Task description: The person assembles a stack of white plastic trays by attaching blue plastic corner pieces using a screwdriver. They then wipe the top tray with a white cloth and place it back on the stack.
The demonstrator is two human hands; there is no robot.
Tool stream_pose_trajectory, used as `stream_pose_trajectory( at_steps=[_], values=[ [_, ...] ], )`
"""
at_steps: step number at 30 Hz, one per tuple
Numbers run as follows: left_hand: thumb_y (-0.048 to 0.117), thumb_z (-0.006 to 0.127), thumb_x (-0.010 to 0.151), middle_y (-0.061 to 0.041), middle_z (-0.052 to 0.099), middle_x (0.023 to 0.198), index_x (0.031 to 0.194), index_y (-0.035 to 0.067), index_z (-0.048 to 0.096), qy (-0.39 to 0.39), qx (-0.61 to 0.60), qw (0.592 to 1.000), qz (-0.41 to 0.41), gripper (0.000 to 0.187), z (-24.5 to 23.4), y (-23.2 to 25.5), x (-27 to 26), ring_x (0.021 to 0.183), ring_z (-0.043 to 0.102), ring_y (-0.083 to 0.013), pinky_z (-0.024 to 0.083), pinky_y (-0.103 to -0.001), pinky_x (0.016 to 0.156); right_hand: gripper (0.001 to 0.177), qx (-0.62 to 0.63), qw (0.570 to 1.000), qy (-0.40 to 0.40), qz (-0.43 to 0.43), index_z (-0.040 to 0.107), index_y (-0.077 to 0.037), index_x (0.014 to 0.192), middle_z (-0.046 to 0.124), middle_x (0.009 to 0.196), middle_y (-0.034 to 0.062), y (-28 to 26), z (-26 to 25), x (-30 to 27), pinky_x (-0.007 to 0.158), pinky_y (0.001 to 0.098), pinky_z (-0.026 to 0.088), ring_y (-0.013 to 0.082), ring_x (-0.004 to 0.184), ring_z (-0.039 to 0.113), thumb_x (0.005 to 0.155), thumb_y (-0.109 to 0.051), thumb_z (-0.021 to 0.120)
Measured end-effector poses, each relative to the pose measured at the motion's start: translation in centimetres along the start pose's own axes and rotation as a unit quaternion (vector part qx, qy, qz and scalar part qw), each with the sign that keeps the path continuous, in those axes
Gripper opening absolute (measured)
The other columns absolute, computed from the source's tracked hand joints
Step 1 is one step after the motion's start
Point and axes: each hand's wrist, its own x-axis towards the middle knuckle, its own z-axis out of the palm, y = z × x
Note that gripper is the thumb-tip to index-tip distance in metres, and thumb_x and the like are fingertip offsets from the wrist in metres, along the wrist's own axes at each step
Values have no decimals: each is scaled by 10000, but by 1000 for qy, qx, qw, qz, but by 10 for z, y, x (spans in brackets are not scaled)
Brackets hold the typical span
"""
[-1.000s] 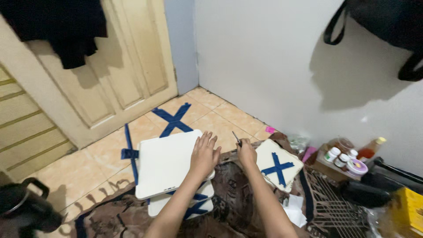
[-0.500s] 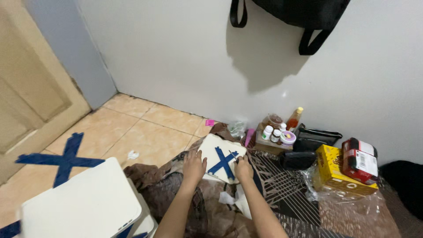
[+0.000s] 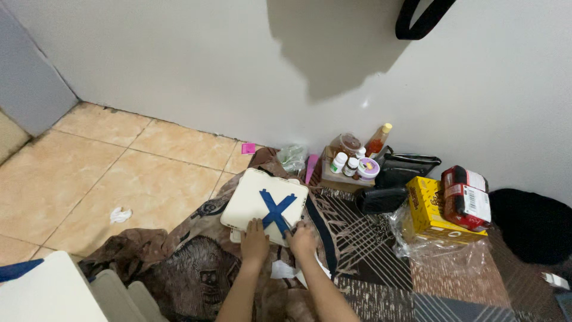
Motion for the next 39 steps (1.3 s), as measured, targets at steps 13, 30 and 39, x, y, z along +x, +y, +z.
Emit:
stream_pose_trajectory(
  at_steps=[13, 30, 39],
  values=[
    [154, 778, 749, -132, 596, 1069, 1103, 46, 603, 65, -30, 997, -23, 409, -53, 4, 1, 1063, 589, -345, 456, -471, 875, 419, 110, 992, -7, -62, 619, -148, 1107, 673, 1108, 120, -40, -34, -12, 840, 488, 547, 358, 1028, 680, 773, -286, 831],
    [209, 646, 958, -157, 728, 945, 990, 34, 665, 292, -83, 953, -5, 179, -368, 6, -14, 878, 671, -350, 447, -449, 831, 441, 403, 834, 130, -355, 603, -18, 1098, 721, 1011, 145, -213, -201, -23, 834, 365, 545, 255, 932, 708, 804, -210, 871],
    [248, 639, 975, -142, 735, 909, 976, 50, 673, 381, -16, 924, -38, 201, -489, -55, -135, 816, 680, -336, 463, -444, 819, 356, 516, 754, -13, -406, 608, -41, 1149, 736, 969, 83, -327, -225, -149, 728, 297, 542, 163, 864, 686, 903, -223, 790]
  ],
)
